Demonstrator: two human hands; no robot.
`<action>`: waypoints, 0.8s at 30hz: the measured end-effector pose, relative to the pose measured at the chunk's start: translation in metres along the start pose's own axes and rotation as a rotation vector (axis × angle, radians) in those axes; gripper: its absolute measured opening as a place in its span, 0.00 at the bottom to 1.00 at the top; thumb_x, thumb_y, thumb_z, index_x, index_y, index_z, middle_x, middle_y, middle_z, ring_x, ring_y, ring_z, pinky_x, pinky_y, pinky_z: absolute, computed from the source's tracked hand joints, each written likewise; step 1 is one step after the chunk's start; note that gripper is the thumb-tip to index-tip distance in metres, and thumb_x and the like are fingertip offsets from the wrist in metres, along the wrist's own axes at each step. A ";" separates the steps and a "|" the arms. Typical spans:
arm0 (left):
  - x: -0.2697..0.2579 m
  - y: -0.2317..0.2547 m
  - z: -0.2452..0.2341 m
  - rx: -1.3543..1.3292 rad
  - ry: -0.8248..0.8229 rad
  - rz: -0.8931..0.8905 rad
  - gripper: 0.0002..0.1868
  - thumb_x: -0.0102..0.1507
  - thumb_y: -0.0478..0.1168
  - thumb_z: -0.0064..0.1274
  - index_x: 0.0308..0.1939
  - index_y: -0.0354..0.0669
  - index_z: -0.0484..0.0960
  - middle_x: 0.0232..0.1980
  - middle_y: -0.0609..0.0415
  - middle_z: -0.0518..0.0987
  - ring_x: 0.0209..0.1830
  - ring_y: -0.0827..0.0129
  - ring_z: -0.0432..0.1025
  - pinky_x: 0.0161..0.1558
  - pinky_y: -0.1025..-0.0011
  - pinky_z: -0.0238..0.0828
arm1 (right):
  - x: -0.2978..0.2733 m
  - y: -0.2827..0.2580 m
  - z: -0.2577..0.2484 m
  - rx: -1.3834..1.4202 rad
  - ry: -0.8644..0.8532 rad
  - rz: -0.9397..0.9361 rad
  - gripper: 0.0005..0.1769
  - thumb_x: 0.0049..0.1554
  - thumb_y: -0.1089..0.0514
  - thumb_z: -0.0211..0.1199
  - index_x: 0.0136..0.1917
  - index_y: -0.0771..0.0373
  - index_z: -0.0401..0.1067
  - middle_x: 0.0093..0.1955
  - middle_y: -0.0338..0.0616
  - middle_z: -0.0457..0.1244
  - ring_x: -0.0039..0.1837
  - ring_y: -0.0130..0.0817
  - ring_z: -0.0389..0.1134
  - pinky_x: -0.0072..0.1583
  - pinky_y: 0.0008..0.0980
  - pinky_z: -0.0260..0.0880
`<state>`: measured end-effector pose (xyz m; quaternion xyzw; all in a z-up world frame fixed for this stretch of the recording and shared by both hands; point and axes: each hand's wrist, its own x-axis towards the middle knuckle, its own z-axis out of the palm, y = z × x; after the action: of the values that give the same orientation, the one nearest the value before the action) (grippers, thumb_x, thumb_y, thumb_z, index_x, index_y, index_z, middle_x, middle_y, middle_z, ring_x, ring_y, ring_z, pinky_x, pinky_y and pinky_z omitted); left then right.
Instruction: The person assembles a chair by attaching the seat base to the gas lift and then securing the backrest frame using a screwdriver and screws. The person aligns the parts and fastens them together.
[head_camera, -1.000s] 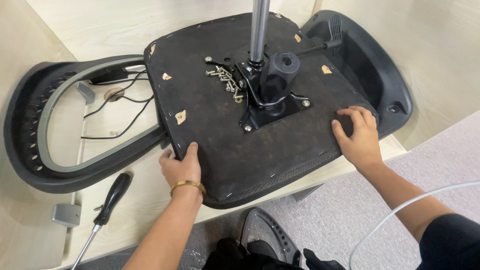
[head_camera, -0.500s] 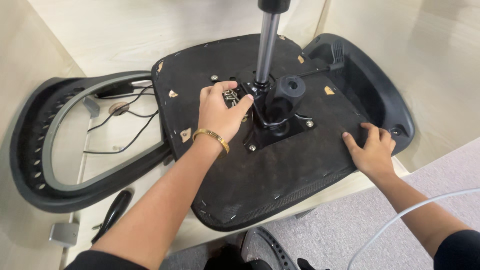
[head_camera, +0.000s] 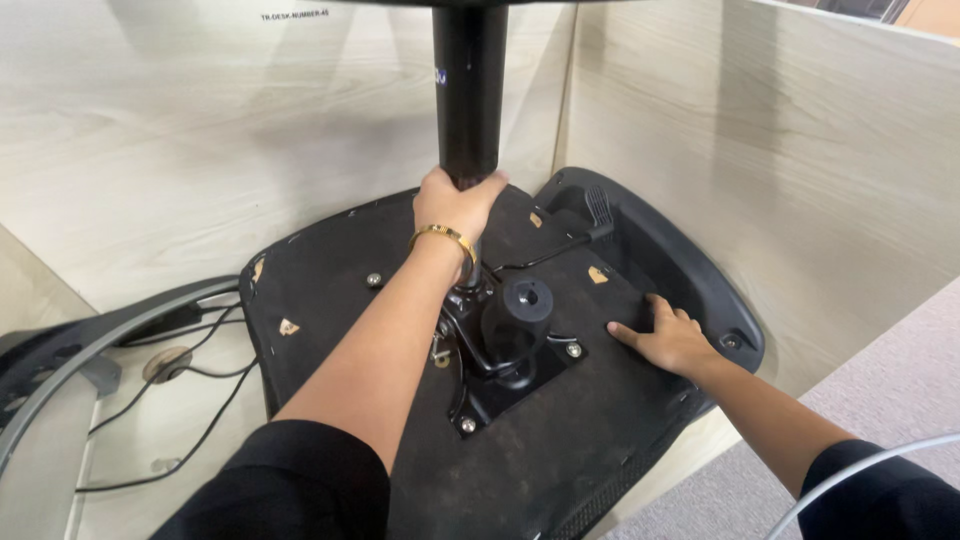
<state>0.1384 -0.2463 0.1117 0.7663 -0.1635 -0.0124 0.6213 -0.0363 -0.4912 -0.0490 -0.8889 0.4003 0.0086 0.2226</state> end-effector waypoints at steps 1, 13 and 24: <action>0.001 -0.002 0.001 -0.043 -0.027 -0.032 0.25 0.51 0.53 0.67 0.42 0.37 0.84 0.39 0.49 0.86 0.38 0.66 0.82 0.44 0.69 0.77 | 0.004 0.000 -0.002 0.017 -0.019 0.029 0.64 0.45 0.20 0.65 0.82 0.55 0.49 0.78 0.60 0.51 0.79 0.56 0.52 0.75 0.51 0.58; 0.021 -0.007 0.020 0.064 0.108 -0.186 0.22 0.49 0.47 0.66 0.42 0.37 0.86 0.44 0.42 0.86 0.46 0.56 0.82 0.49 0.65 0.76 | 0.030 0.021 -0.012 0.012 -0.175 0.038 0.65 0.43 0.15 0.59 0.71 0.73 0.67 0.66 0.62 0.66 0.68 0.53 0.71 0.71 0.45 0.69; 0.002 0.010 0.016 0.043 0.087 -0.279 0.23 0.52 0.45 0.62 0.48 0.38 0.84 0.52 0.44 0.84 0.52 0.56 0.81 0.52 0.63 0.76 | 0.018 0.020 -0.037 -0.186 -0.207 -0.063 0.47 0.47 0.20 0.61 0.61 0.60 0.76 0.58 0.52 0.71 0.64 0.44 0.73 0.68 0.41 0.71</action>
<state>0.1348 -0.2638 0.1181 0.7945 -0.0287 -0.0621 0.6035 -0.0448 -0.5308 -0.0269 -0.9121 0.3446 0.1305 0.1796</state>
